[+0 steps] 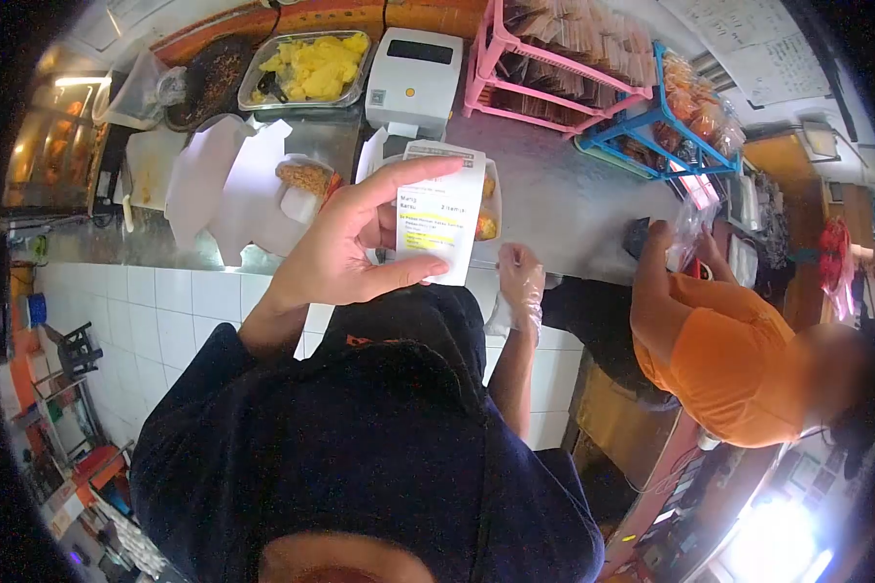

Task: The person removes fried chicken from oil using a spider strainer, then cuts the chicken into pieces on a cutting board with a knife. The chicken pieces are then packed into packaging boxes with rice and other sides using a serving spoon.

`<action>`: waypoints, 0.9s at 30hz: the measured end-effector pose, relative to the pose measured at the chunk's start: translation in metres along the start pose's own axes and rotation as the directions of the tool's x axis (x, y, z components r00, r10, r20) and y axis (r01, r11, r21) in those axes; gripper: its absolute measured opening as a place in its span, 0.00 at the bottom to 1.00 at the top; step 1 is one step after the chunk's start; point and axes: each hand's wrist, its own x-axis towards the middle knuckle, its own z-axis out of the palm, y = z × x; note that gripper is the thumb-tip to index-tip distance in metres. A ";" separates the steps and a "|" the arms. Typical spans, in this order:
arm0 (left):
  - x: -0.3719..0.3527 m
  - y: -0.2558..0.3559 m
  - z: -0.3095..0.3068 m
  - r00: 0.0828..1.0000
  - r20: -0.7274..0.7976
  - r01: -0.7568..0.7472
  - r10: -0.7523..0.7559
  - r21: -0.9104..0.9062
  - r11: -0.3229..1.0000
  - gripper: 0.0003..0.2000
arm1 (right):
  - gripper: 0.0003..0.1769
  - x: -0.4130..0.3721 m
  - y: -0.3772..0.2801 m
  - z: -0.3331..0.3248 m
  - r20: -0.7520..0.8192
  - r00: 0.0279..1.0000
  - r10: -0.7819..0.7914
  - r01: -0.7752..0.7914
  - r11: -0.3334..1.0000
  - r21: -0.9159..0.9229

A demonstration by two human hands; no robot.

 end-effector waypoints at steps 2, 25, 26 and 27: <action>-0.005 0.001 -0.004 1.000 0.010 0.021 -0.020 -0.046 0.999 0.34 | 0.16 -0.011 -0.001 0.002 -0.019 0.998 -0.051 0.051 0.998 -0.025; -0.011 -0.014 0.020 0.982 -0.180 0.058 -0.058 -0.010 0.998 0.36 | 0.20 0.103 0.136 0.065 0.125 0.986 -0.107 0.141 0.941 -0.309; -0.008 -0.017 0.024 0.977 -0.202 0.066 -0.068 -0.015 0.998 0.36 | 0.20 0.100 0.126 0.062 0.130 0.985 -0.113 0.148 0.941 -0.303; -0.006 -0.020 0.029 0.976 -0.207 0.067 -0.067 -0.008 0.998 0.36 | 0.20 0.094 0.111 0.058 0.132 0.987 -0.096 0.131 0.947 -0.292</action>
